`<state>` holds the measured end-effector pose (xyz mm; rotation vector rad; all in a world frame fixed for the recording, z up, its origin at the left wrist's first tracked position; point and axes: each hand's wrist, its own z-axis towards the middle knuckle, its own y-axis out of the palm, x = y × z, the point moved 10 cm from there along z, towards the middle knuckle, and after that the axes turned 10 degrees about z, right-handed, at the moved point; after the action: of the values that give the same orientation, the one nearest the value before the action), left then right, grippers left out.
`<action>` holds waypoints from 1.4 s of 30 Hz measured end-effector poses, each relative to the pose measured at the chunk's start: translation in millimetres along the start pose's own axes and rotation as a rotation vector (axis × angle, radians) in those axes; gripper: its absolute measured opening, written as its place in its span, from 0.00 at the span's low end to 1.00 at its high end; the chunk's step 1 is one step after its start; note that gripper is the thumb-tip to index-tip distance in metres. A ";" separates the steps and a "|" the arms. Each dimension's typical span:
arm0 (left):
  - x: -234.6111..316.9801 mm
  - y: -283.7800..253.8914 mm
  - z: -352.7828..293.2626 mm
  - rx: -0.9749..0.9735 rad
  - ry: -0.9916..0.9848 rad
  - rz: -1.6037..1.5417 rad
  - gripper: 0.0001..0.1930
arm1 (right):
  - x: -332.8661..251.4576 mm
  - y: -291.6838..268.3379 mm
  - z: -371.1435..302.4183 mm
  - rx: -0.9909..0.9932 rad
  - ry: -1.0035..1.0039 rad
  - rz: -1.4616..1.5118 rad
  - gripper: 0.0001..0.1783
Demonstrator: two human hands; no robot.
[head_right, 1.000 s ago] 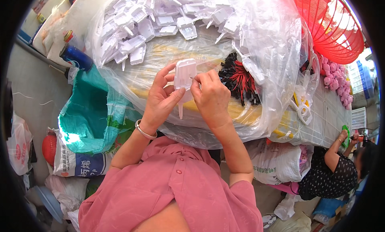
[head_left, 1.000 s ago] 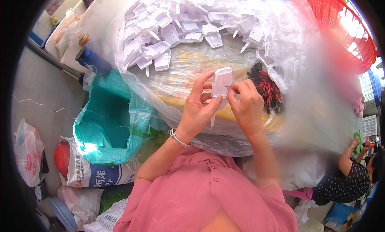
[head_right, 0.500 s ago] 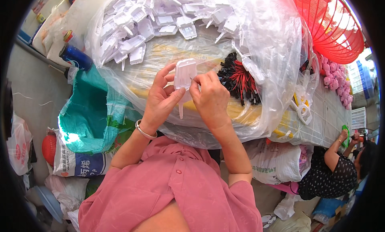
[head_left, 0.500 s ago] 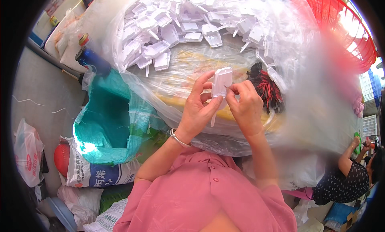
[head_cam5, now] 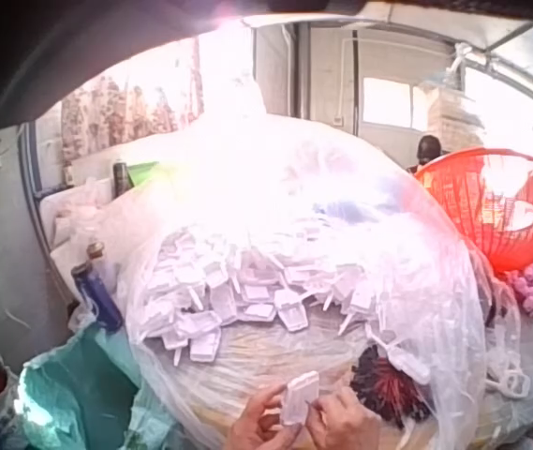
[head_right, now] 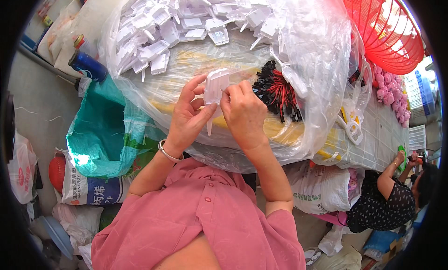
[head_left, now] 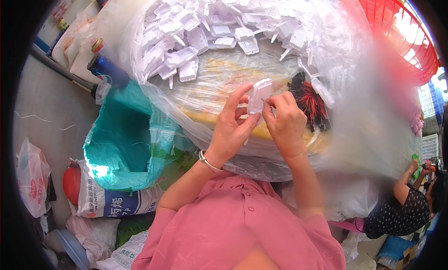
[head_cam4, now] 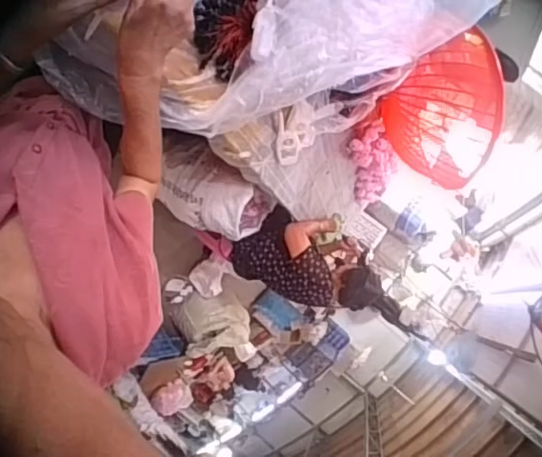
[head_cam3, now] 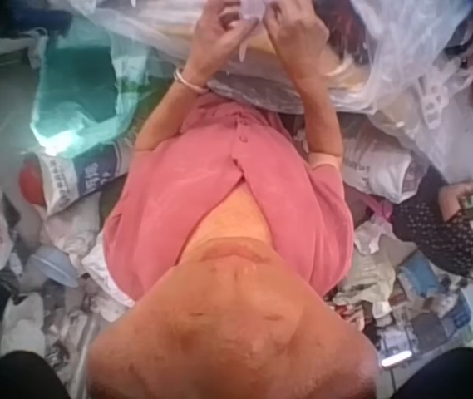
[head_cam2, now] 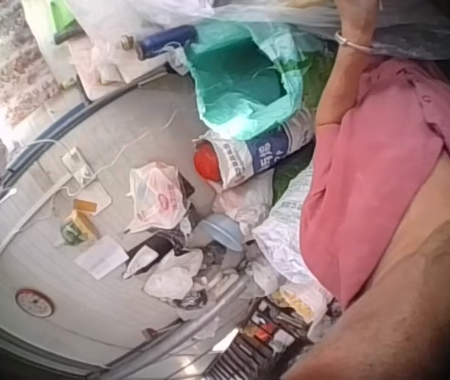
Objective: The person assembles small plastic components by hand, inserting wires into plastic housings.
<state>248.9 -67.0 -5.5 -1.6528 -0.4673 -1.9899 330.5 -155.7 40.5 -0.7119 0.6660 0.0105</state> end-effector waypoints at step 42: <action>-18.8 -20.4 18.8 0.016 0.016 0.084 0.18 | 55.9 19.7 -11.2 0.065 0.231 1.065 0.13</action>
<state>254.6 -36.9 -18.9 -1.6189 -0.4007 -1.9322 364.2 -159.2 -9.5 -0.2279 1.1989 0.8913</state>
